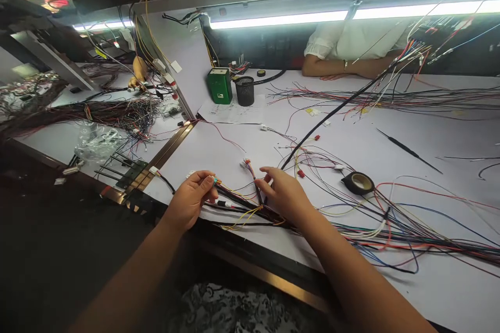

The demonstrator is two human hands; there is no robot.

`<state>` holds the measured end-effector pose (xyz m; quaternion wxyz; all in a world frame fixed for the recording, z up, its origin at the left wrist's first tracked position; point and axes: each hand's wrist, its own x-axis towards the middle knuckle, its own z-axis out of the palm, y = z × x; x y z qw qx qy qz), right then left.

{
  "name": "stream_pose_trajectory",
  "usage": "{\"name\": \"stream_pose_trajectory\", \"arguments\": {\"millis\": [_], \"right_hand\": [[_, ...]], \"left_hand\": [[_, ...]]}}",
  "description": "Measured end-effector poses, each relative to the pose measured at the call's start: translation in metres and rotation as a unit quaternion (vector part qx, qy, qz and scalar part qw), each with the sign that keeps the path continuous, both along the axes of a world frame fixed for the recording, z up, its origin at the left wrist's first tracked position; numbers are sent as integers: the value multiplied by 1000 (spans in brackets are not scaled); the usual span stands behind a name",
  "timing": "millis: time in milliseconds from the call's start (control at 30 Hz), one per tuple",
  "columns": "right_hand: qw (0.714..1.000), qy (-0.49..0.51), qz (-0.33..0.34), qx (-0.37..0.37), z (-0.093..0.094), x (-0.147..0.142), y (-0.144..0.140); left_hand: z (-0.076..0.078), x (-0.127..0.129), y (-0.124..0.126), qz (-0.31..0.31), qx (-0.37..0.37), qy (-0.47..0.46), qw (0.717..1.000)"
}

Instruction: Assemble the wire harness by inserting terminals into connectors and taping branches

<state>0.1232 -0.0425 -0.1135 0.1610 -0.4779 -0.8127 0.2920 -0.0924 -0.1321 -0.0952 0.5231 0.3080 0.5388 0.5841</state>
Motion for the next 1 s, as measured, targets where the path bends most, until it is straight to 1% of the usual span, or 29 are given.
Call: {"name": "stream_pose_trajectory", "arguments": {"millis": [67,167,200,267,333,367,433,467,533,633,733,833,900,1000], "right_hand": [[999,3,-14,-38,0,-11,11],[996,11,0,-89,0,-23,21],[995,26,1,-93,2,-23,22],[993,88,6,-83,8,-18,18],[983,168,45,-56,17,-6,7],[976,199,80,-35,22,0,0],[962,216,167,10,30,13,-19],[955,208,208,33,32,18,-29],[943,177,268,88,30,27,-50],[934,109,307,146,17,36,-75],[935,78,297,179,1,45,-88],[942,88,251,204,-7,57,-82],[957,94,191,199,-6,64,-67],[979,79,71,173,-1,71,-34]], "left_hand": [[1,0,-1,-15,2,-18,1000],[0,-3,-1,-29,-3,-46,999],[-2,-5,0,-28,-13,-55,998],[-6,-8,3,-18,-44,-75,996],[-9,-10,8,-9,-72,-90,993],[-10,-11,11,-11,-78,-96,992],[-9,-10,18,-23,-69,-101,992],[-8,-9,21,-31,-57,-98,993],[-2,-5,26,-44,-28,-83,995],[9,0,25,-61,16,-56,996],[19,2,15,-83,38,-38,995],[21,2,3,-90,33,-13,995],[17,2,-3,-74,23,0,997],[3,1,-11,-19,-5,-7,1000]]}}
